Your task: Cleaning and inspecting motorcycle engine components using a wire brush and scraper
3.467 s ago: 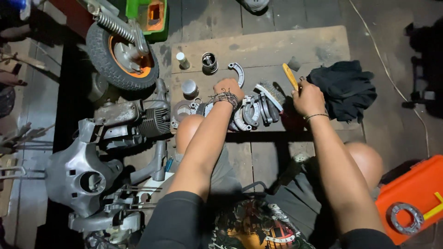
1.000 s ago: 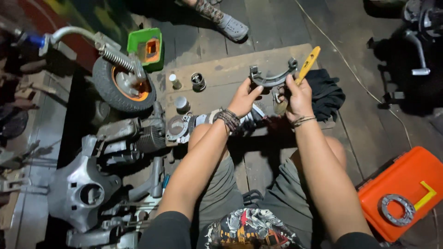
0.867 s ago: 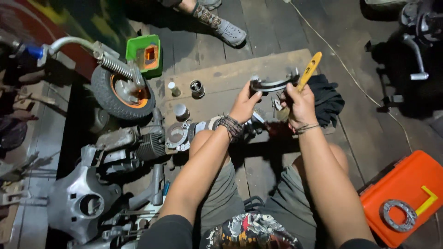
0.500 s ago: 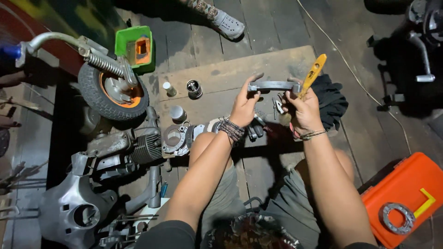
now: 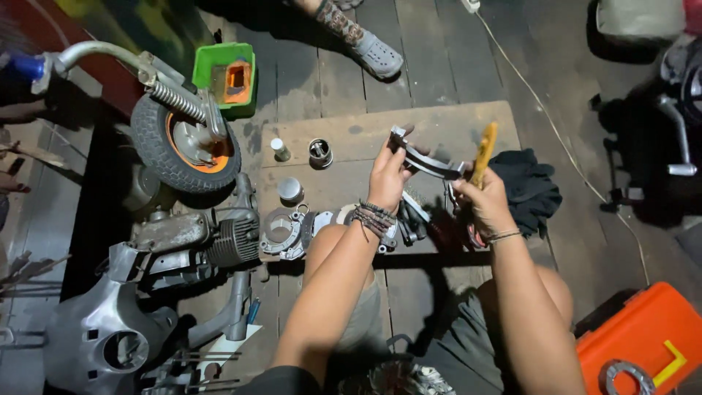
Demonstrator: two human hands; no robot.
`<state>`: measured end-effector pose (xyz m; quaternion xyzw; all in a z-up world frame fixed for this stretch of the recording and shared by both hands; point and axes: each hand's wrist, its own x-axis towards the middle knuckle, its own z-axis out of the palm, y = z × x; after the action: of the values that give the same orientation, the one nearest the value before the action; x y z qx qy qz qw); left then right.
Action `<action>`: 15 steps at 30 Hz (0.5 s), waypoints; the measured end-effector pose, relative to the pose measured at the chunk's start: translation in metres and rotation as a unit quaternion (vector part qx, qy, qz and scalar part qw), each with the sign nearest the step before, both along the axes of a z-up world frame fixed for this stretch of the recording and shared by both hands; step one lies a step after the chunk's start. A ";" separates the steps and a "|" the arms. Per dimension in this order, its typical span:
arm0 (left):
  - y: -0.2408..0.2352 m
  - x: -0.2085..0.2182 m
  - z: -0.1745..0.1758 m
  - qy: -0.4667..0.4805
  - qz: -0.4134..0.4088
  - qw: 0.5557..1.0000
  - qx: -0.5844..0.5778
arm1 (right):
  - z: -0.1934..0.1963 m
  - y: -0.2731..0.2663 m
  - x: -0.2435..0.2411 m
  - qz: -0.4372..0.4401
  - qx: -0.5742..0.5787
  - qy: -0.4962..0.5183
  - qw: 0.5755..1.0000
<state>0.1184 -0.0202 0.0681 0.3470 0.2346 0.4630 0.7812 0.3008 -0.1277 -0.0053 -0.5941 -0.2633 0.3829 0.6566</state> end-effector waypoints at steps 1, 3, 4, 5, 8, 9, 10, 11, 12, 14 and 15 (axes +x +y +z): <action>0.001 0.000 -0.002 -0.002 0.002 1.000 0.001 | -0.013 0.000 0.002 0.002 0.001 -0.002 1.000; 0.003 -0.001 -0.006 -0.066 0.012 0.996 -0.051 | -0.039 -0.001 0.004 0.051 -0.164 -0.233 0.957; 0.001 -0.007 0.002 -0.068 0.014 0.996 -0.050 | -0.032 0.000 -0.006 0.052 -0.163 -0.234 0.957; -0.002 -0.013 0.009 -0.079 0.008 0.995 -0.060 | -0.026 0.000 -0.017 0.097 -0.281 -0.298 0.907; -0.004 -0.016 0.004 -0.105 -0.009 0.991 -0.079 | -0.041 -0.007 -0.029 0.173 -0.392 -0.389 0.816; -0.002 -0.017 -0.002 -0.118 -0.018 0.989 -0.087 | -0.051 -0.007 -0.032 0.209 -0.389 -0.421 0.792; -0.001 -0.019 0.001 -0.118 -0.015 0.989 -0.085 | -0.055 -0.008 -0.032 0.210 -0.387 -0.422 0.792; -0.002 -0.022 0.002 -0.113 -0.023 0.990 -0.078 | -0.059 -0.010 -0.032 0.233 -0.407 -0.459 0.754; -0.003 -0.023 0.003 -0.109 -0.030 0.991 -0.070 | -0.063 -0.012 -0.032 0.255 -0.426 -0.494 0.714; 0.003 -0.026 -0.009 -0.109 -0.041 0.990 -0.077 | -0.055 -0.014 -0.037 0.250 -0.423 -0.497 0.715; 0.003 -0.026 -0.016 -0.111 -0.053 0.989 -0.087 | -0.051 -0.018 -0.039 0.244 -0.424 -0.498 0.716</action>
<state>0.0919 -0.0172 0.0523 0.2365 0.1673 0.4341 0.8530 0.2617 -0.1461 -0.0559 -0.8303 -0.4983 0.2496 -0.0063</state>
